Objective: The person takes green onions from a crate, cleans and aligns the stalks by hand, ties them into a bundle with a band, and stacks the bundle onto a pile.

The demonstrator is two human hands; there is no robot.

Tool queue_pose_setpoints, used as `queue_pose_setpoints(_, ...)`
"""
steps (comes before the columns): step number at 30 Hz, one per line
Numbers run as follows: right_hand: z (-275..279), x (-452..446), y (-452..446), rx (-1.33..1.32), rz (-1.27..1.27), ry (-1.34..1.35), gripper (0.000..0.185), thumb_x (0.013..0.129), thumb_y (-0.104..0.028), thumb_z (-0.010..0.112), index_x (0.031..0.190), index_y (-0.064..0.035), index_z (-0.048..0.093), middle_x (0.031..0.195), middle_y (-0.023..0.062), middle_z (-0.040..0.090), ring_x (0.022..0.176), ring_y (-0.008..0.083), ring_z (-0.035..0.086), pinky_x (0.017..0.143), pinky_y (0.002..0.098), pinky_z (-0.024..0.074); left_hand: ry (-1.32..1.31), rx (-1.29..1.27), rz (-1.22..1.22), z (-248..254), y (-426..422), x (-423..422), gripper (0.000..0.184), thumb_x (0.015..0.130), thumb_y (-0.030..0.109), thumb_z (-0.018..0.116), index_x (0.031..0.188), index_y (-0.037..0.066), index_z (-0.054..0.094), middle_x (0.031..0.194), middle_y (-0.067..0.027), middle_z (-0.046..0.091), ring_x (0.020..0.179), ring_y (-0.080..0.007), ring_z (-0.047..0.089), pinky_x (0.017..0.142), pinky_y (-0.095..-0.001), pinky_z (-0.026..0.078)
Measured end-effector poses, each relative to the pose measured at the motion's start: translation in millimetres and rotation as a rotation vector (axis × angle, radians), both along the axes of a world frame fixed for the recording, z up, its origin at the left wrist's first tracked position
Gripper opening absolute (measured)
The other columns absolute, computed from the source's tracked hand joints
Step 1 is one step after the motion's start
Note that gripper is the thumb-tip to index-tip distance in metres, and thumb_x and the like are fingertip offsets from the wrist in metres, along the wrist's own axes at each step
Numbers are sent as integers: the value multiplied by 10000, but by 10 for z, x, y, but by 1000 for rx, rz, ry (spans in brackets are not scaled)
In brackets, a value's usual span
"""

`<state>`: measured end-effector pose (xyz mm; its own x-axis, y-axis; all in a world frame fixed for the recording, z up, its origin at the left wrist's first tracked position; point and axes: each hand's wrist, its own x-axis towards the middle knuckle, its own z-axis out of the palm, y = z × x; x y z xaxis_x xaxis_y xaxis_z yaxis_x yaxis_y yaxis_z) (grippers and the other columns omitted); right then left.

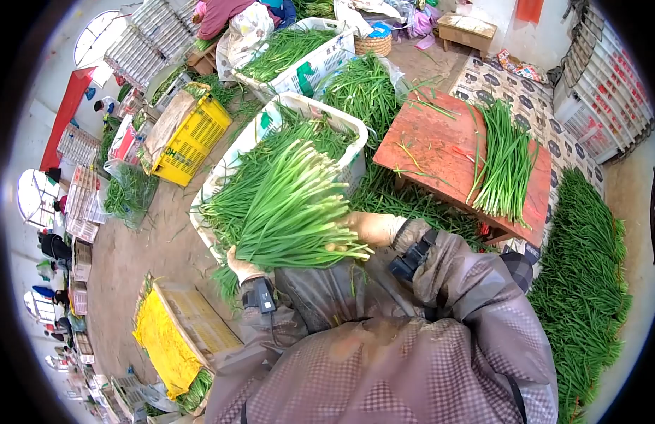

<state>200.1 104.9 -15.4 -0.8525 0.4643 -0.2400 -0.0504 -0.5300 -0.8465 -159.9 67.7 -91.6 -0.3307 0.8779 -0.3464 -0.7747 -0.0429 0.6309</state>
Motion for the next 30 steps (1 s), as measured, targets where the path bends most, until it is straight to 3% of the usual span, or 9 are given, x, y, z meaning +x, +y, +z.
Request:
queue_pose_setpoints(3,142,157,-40,35,62,14,173,955,-125,557,1083,-30,624,742,-11,604,439,58,496,377,204,423,-41,-9,-7,-65,35,-27,556,772,367,556,1183,-4,605,1162,-197,640,1026,-386,612,902,-537,490)
queue_pose_setpoints(7,183,396,-90,90,31,-14,239,952,-168,540,1083,14,622,819,34,634,604,95,566,511,256,479,-92,28,-16,-167,74,-107,525,769,349,566,1155,-5,610,1150,-196,644,1023,-385,612,906,-543,489)
queue_pose_setpoints(14,248,1310,-95,17,-244,-25,217,954,-214,546,930,-16,632,790,45,612,553,99,511,514,233,419,-90,30,81,-418,107,-366,466,766,303,588,1101,-19,613,1096,-191,667,976,-371,634,893,-523,505)
queue_pose_setpoints(16,219,1400,-47,-52,-298,37,245,960,-238,542,985,-20,652,840,74,650,614,130,584,562,259,468,-85,63,75,-447,107,-377,471,763,306,593,1103,-20,613,1100,-193,666,981,-372,632,892,-523,505)
queue_pose_setpoints(18,77,1334,60,474,-30,-746,440,919,-353,611,1181,0,633,1046,126,696,903,249,674,794,366,537,-89,38,71,-430,100,-351,496,747,312,603,1116,-19,607,1117,-193,659,991,-375,628,898,-523,500)
queue_pose_setpoints(20,-129,1167,14,895,-128,-781,548,900,-371,631,1299,0,564,1198,150,650,1111,268,608,952,363,473,-81,46,45,-355,89,-297,511,739,314,607,1129,-18,604,1128,-191,656,994,-376,625,901,-523,498)
queue_pose_setpoints(22,19,861,-30,622,-264,-399,599,897,-351,637,1366,-3,503,1325,167,577,1232,256,526,1041,358,396,-68,9,88,-376,100,-283,531,733,322,611,1146,-12,601,1137,-188,652,991,-378,624,894,-526,498)
queue_pose_setpoints(25,156,403,-24,498,-113,-207,607,904,-269,647,1417,-12,447,1402,135,514,1228,183,497,1038,319,395,-29,1,98,-420,143,-344,533,735,329,613,1147,-8,602,1138,-185,652,992,-376,622,888,-527,500)
queue_pose_setpoints(30,-391,-39,-15,557,-337,-226,302,900,-186,657,1134,6,656,958,142,708,867,176,620,813,329,501,-2,12,59,-259,63,-239,509,746,332,611,1124,-8,603,1124,-182,652,995,-370,619,887,-526,500)
